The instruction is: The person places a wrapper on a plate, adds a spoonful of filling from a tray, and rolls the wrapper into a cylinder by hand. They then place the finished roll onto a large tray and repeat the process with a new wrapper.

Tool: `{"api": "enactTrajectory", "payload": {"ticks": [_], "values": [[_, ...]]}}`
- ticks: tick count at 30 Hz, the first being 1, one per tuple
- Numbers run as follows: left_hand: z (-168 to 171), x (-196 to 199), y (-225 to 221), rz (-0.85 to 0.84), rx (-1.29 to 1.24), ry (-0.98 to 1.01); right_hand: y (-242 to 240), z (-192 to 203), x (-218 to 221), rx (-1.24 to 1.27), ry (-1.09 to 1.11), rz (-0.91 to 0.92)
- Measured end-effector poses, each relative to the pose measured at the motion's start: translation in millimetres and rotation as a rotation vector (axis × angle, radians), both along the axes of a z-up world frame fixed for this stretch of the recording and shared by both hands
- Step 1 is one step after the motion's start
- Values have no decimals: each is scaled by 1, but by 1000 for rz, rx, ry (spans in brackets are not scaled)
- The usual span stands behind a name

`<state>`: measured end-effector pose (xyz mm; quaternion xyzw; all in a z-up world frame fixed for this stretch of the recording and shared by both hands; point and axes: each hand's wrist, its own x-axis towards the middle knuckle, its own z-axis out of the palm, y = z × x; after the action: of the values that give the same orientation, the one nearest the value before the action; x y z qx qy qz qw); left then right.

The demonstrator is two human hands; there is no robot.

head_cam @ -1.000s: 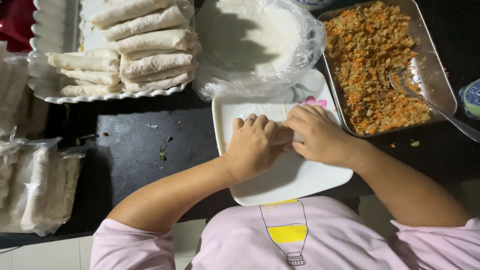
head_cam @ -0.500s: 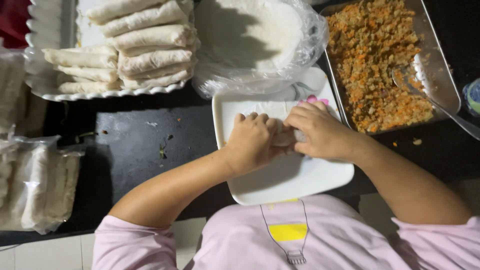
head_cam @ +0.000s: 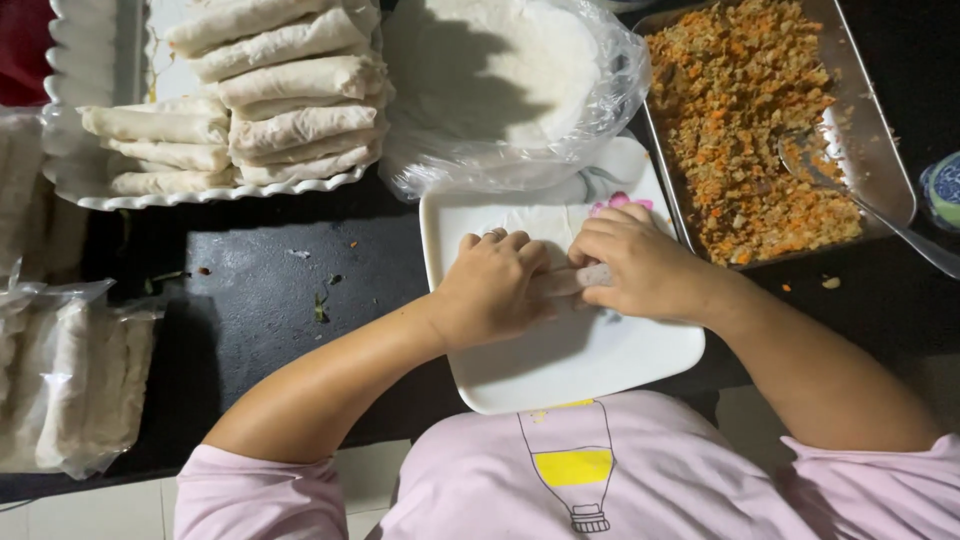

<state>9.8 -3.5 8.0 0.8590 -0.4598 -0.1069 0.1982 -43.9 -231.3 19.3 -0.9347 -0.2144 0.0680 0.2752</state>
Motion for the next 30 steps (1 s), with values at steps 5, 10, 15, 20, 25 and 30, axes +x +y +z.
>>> {"api": "enactTrajectory", "payload": {"ticks": [5, 10, 15, 20, 25, 30], "values": [[0, 0, -1, 5, 6, 19, -2, -3, -1, -27, -1, 31], [-2, 2, 2, -7, -17, 37, -2, 1, -2, 11, -68, 40], [0, 6, 1, -21, -22, 65, -3, -1, -1, 7, -50, 29], [2, 8, 2, -19, -15, 103, -4, -4, -2, 9, -87, 34], [-3, 8, 3, -21, -37, 88, -5, 3, -5, 35, -116, 21], [-5, 6, 6, -40, -66, 26, -4, 1, -4, 33, -154, 55]]}}
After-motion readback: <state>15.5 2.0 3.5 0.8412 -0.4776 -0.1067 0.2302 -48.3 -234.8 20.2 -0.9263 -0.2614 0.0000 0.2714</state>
